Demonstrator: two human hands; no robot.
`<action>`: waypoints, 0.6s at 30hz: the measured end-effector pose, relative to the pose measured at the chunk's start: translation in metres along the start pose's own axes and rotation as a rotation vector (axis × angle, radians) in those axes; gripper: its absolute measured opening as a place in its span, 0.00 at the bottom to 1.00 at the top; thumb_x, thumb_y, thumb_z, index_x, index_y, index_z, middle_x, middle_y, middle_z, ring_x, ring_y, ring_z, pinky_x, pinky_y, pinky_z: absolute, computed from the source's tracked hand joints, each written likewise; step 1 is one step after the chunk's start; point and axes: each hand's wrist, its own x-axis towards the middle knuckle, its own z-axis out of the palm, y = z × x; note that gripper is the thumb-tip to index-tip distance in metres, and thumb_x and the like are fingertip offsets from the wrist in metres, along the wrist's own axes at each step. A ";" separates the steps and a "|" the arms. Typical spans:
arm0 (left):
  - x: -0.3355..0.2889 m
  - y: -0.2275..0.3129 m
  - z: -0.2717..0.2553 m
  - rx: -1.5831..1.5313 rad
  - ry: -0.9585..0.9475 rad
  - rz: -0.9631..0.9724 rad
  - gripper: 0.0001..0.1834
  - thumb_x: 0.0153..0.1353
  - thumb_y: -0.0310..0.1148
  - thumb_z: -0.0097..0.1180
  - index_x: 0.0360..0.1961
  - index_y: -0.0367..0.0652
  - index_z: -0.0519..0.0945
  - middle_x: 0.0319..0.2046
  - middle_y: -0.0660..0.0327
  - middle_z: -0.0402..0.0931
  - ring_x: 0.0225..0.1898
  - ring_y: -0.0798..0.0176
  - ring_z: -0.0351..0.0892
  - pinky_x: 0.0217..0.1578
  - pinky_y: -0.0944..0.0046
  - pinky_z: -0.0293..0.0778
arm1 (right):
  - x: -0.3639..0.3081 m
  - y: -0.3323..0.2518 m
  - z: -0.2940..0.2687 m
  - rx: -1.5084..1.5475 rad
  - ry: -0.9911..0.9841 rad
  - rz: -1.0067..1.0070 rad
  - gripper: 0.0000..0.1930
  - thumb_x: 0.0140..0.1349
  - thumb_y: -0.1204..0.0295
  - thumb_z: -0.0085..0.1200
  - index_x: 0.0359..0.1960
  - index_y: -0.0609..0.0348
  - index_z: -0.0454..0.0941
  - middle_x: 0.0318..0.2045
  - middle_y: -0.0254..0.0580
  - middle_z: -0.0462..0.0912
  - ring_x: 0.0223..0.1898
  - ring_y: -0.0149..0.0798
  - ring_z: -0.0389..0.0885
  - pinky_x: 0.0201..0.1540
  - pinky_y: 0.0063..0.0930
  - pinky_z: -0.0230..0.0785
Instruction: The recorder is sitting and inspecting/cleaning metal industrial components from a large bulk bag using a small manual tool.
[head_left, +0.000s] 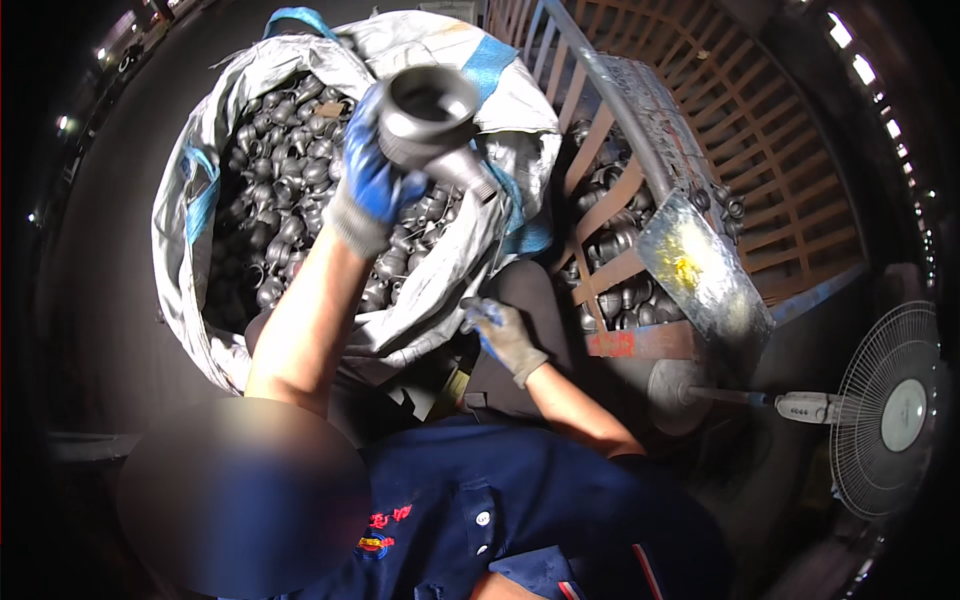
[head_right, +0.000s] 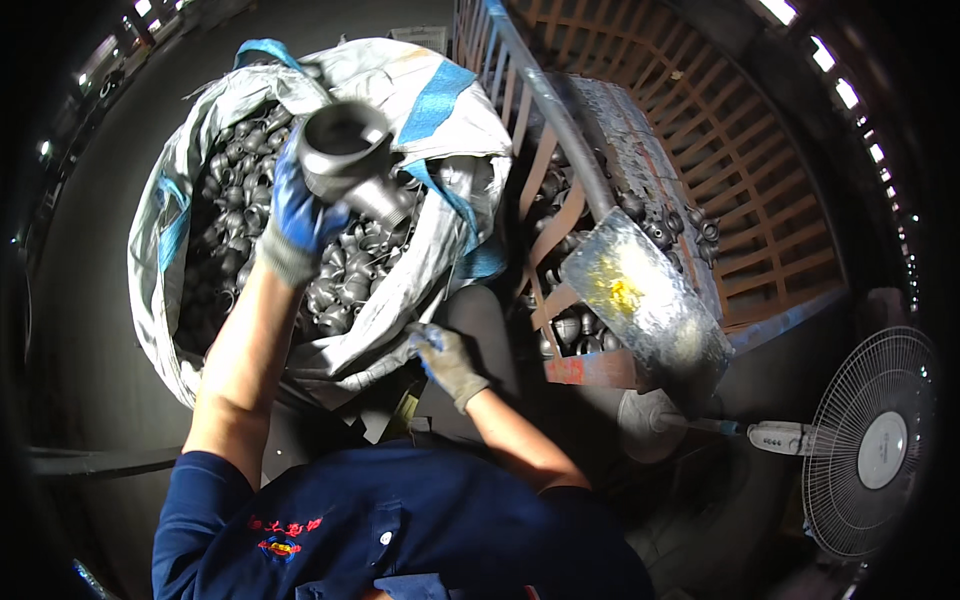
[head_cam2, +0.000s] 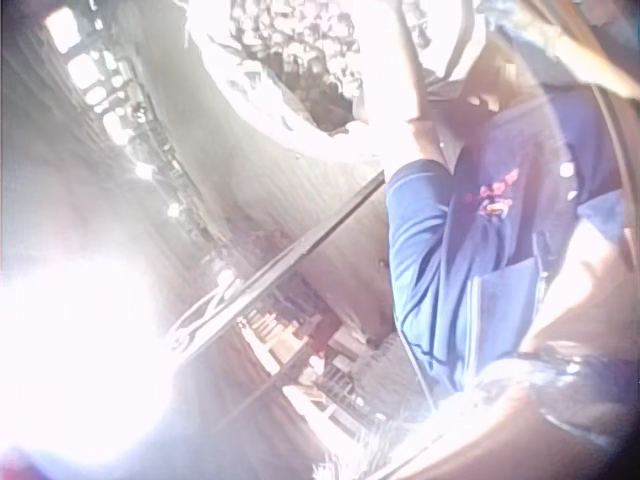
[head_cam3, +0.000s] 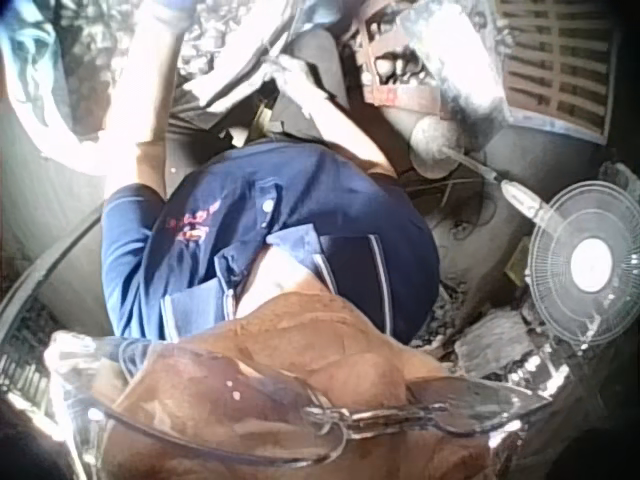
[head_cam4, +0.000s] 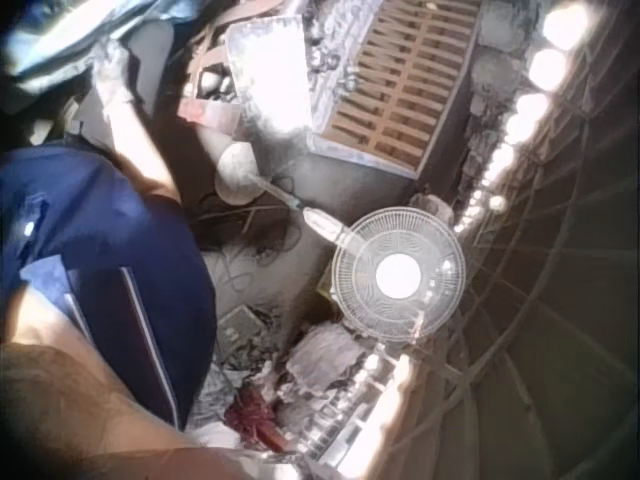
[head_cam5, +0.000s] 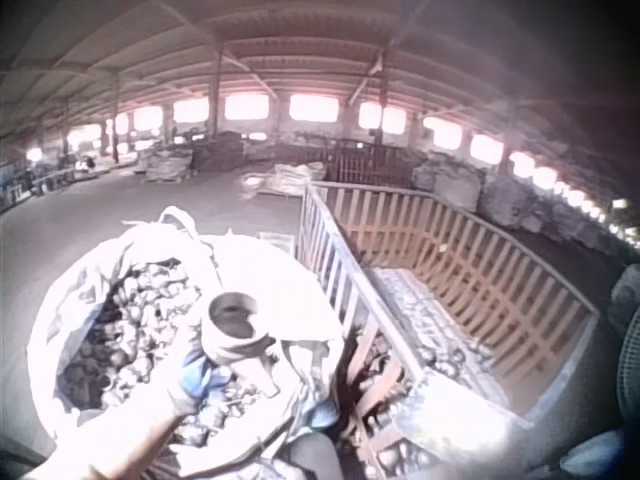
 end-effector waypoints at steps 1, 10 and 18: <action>0.020 -0.013 0.008 0.066 -0.007 0.029 0.23 0.53 0.39 0.59 0.47 0.38 0.71 0.43 0.54 0.74 0.48 0.57 0.72 0.52 0.57 0.66 | 0.001 -0.013 0.004 -0.226 -0.062 0.143 0.12 0.60 0.72 0.51 0.43 0.64 0.75 0.34 0.40 0.80 0.37 0.28 0.76 0.43 0.22 0.69; 0.147 -0.044 0.230 -0.670 0.379 -0.030 0.07 0.61 0.32 0.49 0.31 0.42 0.77 0.24 0.65 0.74 0.27 0.69 0.72 0.31 0.66 0.71 | -0.003 0.029 0.000 0.570 -0.067 0.274 0.17 0.62 0.73 0.47 0.51 0.71 0.68 0.47 0.44 0.75 0.48 0.36 0.73 0.53 0.24 0.63; 0.094 -0.055 0.215 -0.230 0.101 -0.512 0.13 0.52 0.36 0.59 0.36 0.41 0.78 0.38 0.52 0.76 0.43 0.55 0.74 0.45 0.61 0.69 | -0.004 -0.005 -0.020 0.125 -0.206 0.291 0.16 0.62 0.69 0.49 0.51 0.56 0.71 0.26 0.33 0.78 0.24 0.23 0.70 0.27 0.14 0.63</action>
